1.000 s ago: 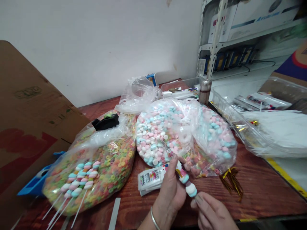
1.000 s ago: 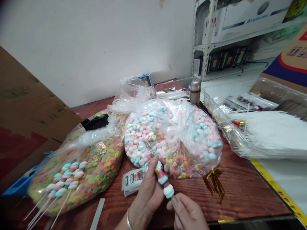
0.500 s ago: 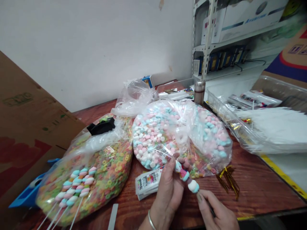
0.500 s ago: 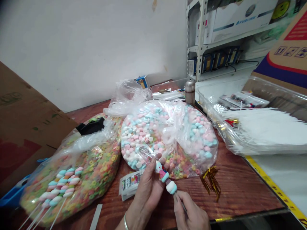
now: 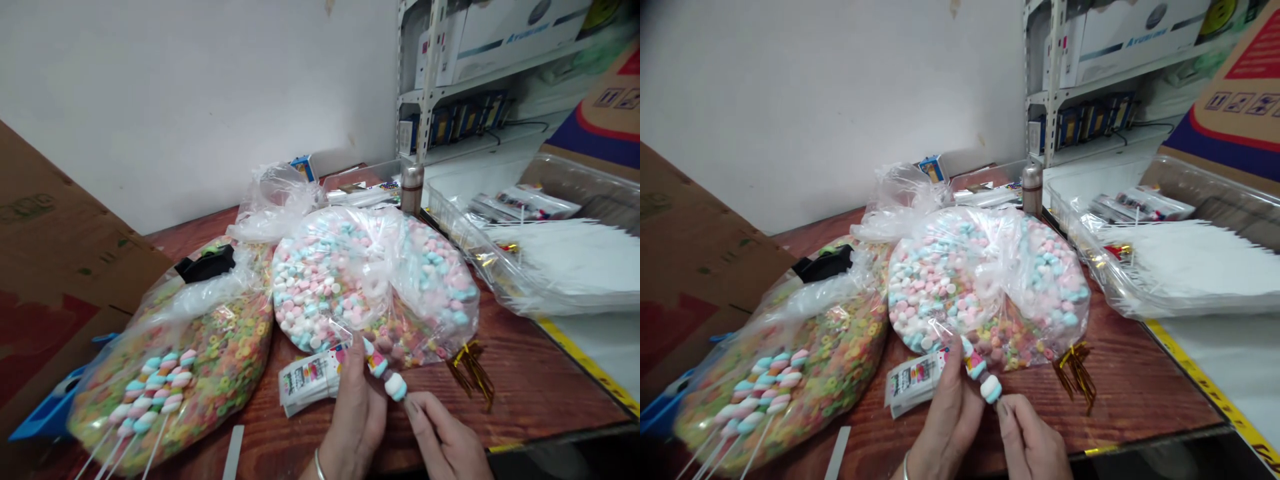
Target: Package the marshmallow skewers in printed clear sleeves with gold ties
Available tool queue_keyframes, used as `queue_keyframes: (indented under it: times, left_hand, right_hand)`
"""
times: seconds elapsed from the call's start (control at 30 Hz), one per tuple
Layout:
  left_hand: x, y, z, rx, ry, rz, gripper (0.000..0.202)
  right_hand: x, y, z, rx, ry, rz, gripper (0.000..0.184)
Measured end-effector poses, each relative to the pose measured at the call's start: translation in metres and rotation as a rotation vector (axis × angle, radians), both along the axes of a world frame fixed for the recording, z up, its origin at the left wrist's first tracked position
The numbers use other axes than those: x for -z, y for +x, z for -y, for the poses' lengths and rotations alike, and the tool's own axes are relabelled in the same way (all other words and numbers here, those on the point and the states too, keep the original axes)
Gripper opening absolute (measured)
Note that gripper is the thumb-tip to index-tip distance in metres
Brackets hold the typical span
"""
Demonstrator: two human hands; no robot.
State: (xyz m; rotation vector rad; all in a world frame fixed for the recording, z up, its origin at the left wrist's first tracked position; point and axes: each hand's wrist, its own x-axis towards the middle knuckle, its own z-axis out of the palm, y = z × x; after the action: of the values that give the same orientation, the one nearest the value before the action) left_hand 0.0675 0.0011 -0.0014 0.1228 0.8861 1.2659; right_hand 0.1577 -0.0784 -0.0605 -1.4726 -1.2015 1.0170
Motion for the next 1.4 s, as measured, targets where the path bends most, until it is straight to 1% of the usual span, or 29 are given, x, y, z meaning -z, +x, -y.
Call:
queue_keyframes:
  times: [0.1, 0.17, 0.23, 0.27, 0.33, 0.43, 0.5, 0.53, 0.6, 0.73, 0.83, 0.9, 1.0, 1.07, 1.1, 1.13, 1.2, 1.27, 1.3, 1.33, 1.4]
  left_hand:
    - [-0.002, -0.011, -0.007, 0.04, 0.068, 0.077, 0.028]
    - [-0.002, -0.016, -0.012, 0.063, 0.112, 0.112, 0.019]
    - [-0.001, -0.018, -0.015, 0.056, 0.114, 0.132, 0.013]
    - [-0.001, -0.018, -0.016, 0.036, 0.092, 0.134, 0.013]
    - [-0.002, -0.017, -0.016, -0.02, 0.012, 0.132, 0.014]
    - [-0.006, -0.011, -0.014, -0.081, -0.066, 0.118, 0.014]
    - [-0.008, -0.007, -0.012, -0.088, -0.043, 0.095, 0.016]
    - [-0.009, -0.004, -0.01, -0.088, -0.018, 0.08, 0.018]
    - [-0.009, 0.0, -0.006, -0.097, 0.021, 0.041, 0.021]
    - [-0.004, 0.007, 0.004, -0.086, 0.04, -0.056, 0.027]
    - [0.001, 0.009, 0.013, -0.021, 0.049, -0.074, 0.027]
    - [0.003, 0.008, 0.016, 0.047, 0.051, -0.034, 0.03]
    - [0.002, -0.001, 0.01, 0.089, 0.054, 0.03, 0.034]
    - [0.0, -0.009, 0.001, 0.07, 0.059, 0.05, 0.033]
    - [0.0, -0.012, -0.004, 0.058, 0.062, 0.053, 0.031]
    - [-0.001, -0.014, -0.009, 0.051, 0.064, 0.053, 0.027]
    - [-0.002, -0.016, -0.015, 0.039, 0.061, 0.046, 0.02]
    - [-0.002, -0.015, -0.016, 0.018, 0.054, 0.055, 0.018]
    - [-0.002, -0.013, -0.015, 0.007, 0.051, 0.064, 0.019]
    - [-0.001, -0.011, -0.014, 0.0, 0.049, 0.074, 0.02]
    - [-0.001, -0.008, -0.01, 0.0, 0.052, 0.094, 0.023]
  right_hand:
    - [-0.003, 0.004, -0.004, -0.097, -0.177, -0.31, 0.046]
    - [-0.004, 0.006, -0.007, -0.17, -0.316, -0.518, 0.052]
    - [-0.006, 0.007, -0.008, -0.21, -0.38, -0.629, 0.055]
    - [-0.006, 0.008, -0.008, -0.215, -0.378, -0.632, 0.055]
    - [-0.007, 0.01, -0.007, -0.211, -0.316, -0.533, 0.051]
    - [-0.006, 0.012, -0.004, -0.142, -0.132, -0.204, 0.042]
    - [-0.004, 0.01, 0.0, -0.07, -0.05, -0.022, 0.038]
    - [-0.003, 0.008, 0.001, -0.042, -0.034, 0.027, 0.036]
    - [-0.003, 0.004, 0.004, -0.024, -0.017, 0.059, 0.035]
    - [-0.003, -0.002, 0.004, -0.04, 0.01, 0.024, 0.036]
    - [-0.004, -0.003, 0.001, -0.052, -0.019, -0.021, 0.037]
    - [-0.004, -0.002, 0.0, -0.06, -0.053, -0.092, 0.04]
    - [-0.004, -0.003, -0.002, -0.134, -0.201, -0.332, 0.046]
    - [-0.005, -0.004, -0.003, -0.198, -0.307, -0.499, 0.047]
    - [-0.006, -0.004, -0.003, -0.211, -0.332, -0.537, 0.047]
    - [-0.006, -0.005, -0.003, -0.202, -0.325, -0.525, 0.046]
    - [-0.006, -0.004, -0.002, -0.135, -0.238, -0.375, 0.044]
    - [-0.004, -0.003, 0.0, -0.072, -0.129, -0.218, 0.044]
    - [-0.003, -0.002, 0.0, -0.077, -0.108, -0.208, 0.044]
    - [-0.002, -0.001, 0.001, -0.114, -0.124, -0.256, 0.045]
    - [-0.002, 0.001, 0.001, -0.228, -0.242, -0.467, 0.046]
